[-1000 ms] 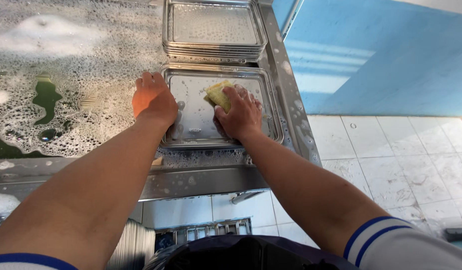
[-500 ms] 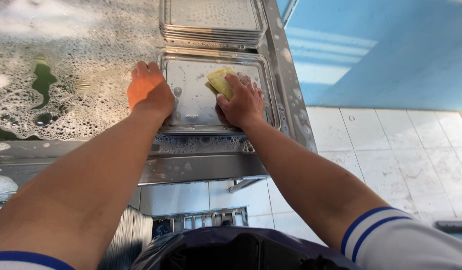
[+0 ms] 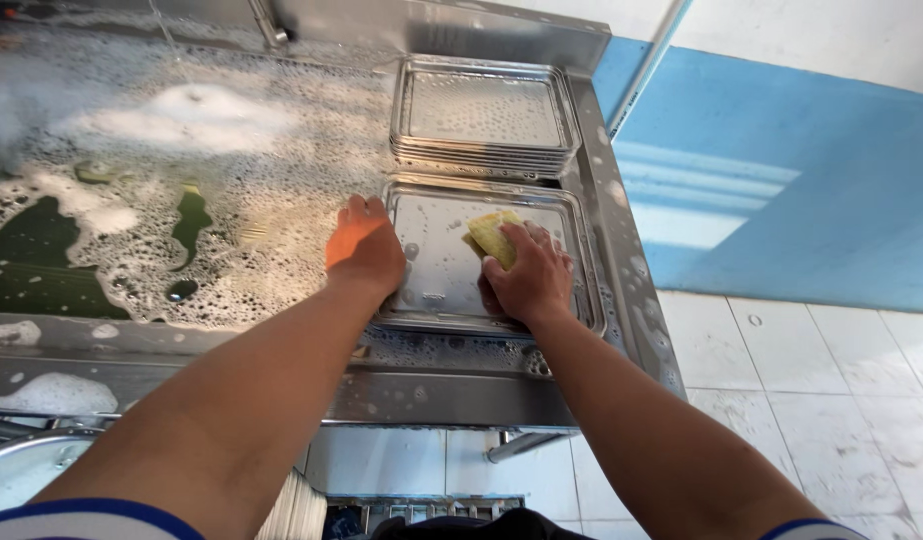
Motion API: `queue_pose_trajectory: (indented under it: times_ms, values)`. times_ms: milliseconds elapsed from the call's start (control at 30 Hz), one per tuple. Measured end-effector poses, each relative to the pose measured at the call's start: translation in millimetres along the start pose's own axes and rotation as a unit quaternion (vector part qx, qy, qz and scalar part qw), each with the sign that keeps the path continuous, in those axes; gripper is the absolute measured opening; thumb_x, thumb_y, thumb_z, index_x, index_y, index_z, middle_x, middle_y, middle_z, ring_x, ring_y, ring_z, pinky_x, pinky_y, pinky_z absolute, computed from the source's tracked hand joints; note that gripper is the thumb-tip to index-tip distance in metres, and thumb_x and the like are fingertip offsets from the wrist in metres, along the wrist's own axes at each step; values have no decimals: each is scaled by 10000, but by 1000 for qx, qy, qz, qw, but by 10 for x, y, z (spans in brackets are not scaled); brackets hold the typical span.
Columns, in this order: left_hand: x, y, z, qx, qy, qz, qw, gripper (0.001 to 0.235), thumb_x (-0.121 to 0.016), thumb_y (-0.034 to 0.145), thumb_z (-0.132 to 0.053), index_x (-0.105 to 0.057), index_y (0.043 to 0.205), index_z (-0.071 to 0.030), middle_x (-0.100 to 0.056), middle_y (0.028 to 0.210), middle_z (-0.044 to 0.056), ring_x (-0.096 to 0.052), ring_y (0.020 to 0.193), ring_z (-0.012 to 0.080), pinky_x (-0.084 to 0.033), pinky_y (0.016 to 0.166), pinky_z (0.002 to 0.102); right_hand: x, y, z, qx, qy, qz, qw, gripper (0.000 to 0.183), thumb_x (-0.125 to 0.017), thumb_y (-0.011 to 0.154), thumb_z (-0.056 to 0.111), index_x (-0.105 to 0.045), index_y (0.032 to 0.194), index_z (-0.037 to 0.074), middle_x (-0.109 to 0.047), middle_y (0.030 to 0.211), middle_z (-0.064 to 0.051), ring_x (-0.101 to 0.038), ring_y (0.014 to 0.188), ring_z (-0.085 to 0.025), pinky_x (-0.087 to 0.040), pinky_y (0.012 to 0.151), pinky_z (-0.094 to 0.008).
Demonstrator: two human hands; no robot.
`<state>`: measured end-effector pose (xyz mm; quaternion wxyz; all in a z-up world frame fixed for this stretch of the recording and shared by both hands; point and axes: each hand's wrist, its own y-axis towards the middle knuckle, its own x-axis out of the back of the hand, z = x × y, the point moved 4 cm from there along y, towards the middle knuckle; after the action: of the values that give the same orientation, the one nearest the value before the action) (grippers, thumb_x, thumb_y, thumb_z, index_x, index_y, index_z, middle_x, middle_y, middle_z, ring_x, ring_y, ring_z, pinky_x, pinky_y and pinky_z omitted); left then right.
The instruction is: The person scrubs multiple stainless steel trays with a yellow sponge in a soapy sink, rinses them under running water, and stacks the cleaned trays on the sink's side ledge.
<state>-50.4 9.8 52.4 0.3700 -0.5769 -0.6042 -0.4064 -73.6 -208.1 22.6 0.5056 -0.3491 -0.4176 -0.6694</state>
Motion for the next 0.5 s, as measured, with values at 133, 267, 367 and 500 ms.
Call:
queue_pose_trajectory:
  times_ms: [133,267,367,500]
  values:
    - [-124,73,66,-7,11,-8,1000,536,-770,849,-195,-506,1270,5,-476,1350,165,-503,1285,324,-531,989,416,-36,7,-56,-22,-1,11,1000,612,-684,816,403,-601,1396,226,-501,1485,-109,-448,1396,-292,-256,1180,-506]
    - [-236,127,105,-6,-6,-6,1000,569,-785,842,-238,-498,1265,14,-472,1340,162,-500,1276,321,-523,985,423,-66,7,-105,-25,4,5,1000,611,-691,811,397,-604,1393,229,-499,1492,-105,-450,1398,-286,-263,1181,-493]
    - [-241,141,159,7,-8,1,1000,510,-745,868,-186,-497,1275,-4,-468,1349,151,-497,1284,317,-526,982,429,-101,26,-80,-18,4,0,1000,609,-698,812,393,-604,1391,226,-490,1498,-112,-432,1407,-297,-259,1175,-491]
    - [-284,148,143,14,-21,10,1000,510,-721,899,-224,-483,1284,13,-454,1356,162,-487,1290,326,-518,990,439,-83,22,-126,-14,4,-7,1000,592,-698,812,386,-616,1376,229,-486,1510,-112,-421,1432,-293,-257,1183,-485]
